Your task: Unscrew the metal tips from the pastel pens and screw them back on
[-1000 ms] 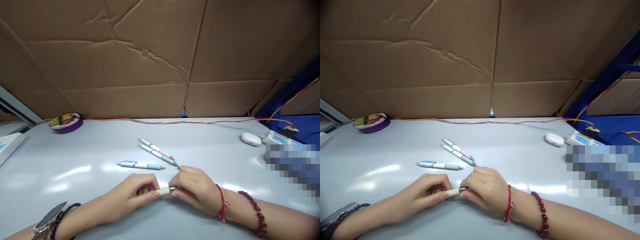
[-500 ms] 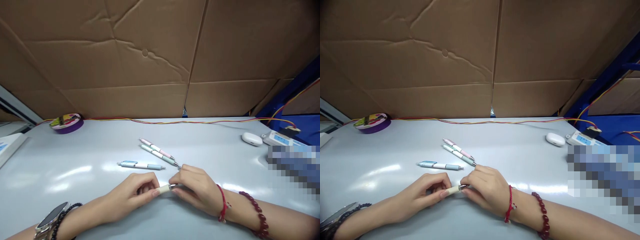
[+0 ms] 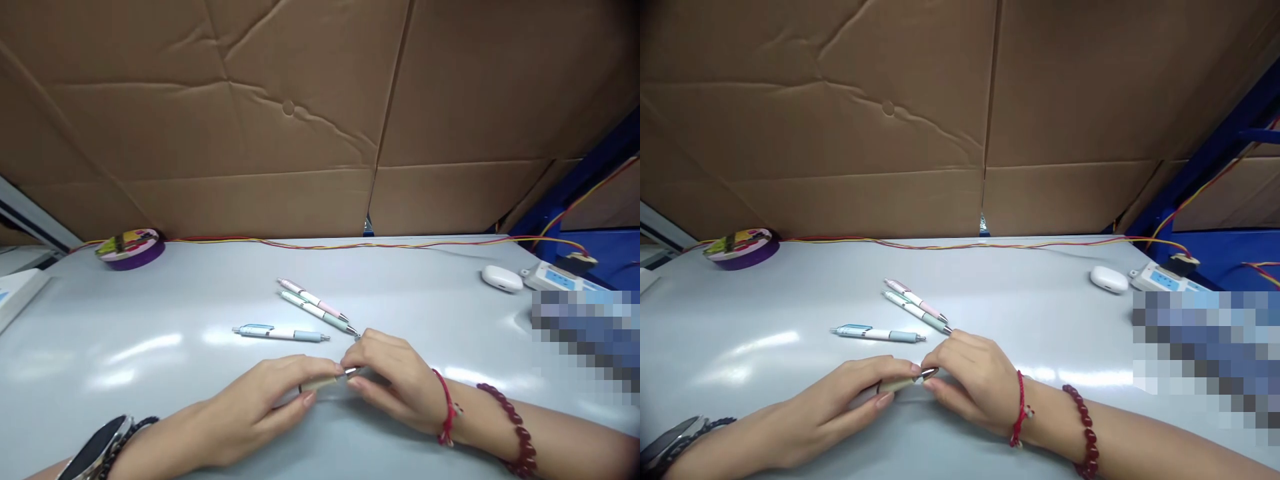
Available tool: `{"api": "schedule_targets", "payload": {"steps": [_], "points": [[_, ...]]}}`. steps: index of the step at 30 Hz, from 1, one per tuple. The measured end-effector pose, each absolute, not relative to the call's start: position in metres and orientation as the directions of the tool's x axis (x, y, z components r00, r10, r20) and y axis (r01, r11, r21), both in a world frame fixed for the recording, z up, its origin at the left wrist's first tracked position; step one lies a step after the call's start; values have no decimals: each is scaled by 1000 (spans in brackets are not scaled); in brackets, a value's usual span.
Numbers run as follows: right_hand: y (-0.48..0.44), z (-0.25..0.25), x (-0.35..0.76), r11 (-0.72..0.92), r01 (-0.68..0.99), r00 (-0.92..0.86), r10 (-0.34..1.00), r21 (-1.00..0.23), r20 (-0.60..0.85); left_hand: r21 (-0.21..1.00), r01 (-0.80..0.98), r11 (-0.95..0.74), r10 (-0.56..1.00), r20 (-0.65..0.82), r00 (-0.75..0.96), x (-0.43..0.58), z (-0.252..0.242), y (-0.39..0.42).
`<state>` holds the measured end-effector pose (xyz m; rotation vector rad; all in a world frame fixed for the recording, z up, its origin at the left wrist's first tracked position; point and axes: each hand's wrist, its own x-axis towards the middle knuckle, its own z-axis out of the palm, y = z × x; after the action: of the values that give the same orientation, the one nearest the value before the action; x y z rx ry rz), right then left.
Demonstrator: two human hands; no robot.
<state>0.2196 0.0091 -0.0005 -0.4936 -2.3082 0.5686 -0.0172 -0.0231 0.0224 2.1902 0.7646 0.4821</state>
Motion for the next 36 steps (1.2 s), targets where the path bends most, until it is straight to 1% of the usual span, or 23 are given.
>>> {"api": "schedule_targets", "payload": {"steps": [4,7,9,10,11,12,14,15,16,17,19,22,26,31,34,36], "points": [[7,3,221,822,194,-693,501,-536,518,714,385,-586,655,137,743,-16,26,-24],[10,6,224,777,239,-640,577,-582,507,673,388,-630,638,163,753,-16,26,-24],[17,9,228,751,306,-605,628,-585,489,614,400,-680,614,180,768,-17,24,-24],[23,11,231,738,359,-602,651,-572,462,552,407,-727,594,210,776,-17,22,-23],[29,13,234,719,436,-606,680,-542,413,464,409,-786,562,259,785,-18,20,-23],[35,16,238,675,540,-607,726,-503,323,354,410,-840,520,317,793,-18,18,-23],[46,22,246,611,699,-626,774,-371,95,148,409,-900,432,424,796,-19,14,-23],[50,25,249,603,743,-630,776,-291,2,88,414,-906,406,457,791,-19,13,-23],[52,27,252,617,754,-644,762,-224,-69,59,420,-906,395,479,784,-20,12,-23],[53,28,255,635,753,-656,746,-173,-117,54,431,-901,399,493,773,-20,11,-22],[53,29,258,670,730,-683,713,-131,-157,64,449,-891,417,502,758,-21,10,-22],[50,27,257,695,705,-710,689,-145,-149,77,495,-866,466,483,741,-22,8,-19],[47,24,253,703,696,-718,682,-150,-135,88,580,-810,557,425,713,-22,3,-16],[45,23,248,709,700,-714,687,-90,-138,112,683,-722,677,314,665,-22,1,-14],[43,23,247,721,690,-722,681,-54,-123,112,712,-694,709,281,647,-23,2,-14],[43,24,248,719,693,-720,684,-59,-121,117,725,-679,726,256,638,-23,2,-14]]}}
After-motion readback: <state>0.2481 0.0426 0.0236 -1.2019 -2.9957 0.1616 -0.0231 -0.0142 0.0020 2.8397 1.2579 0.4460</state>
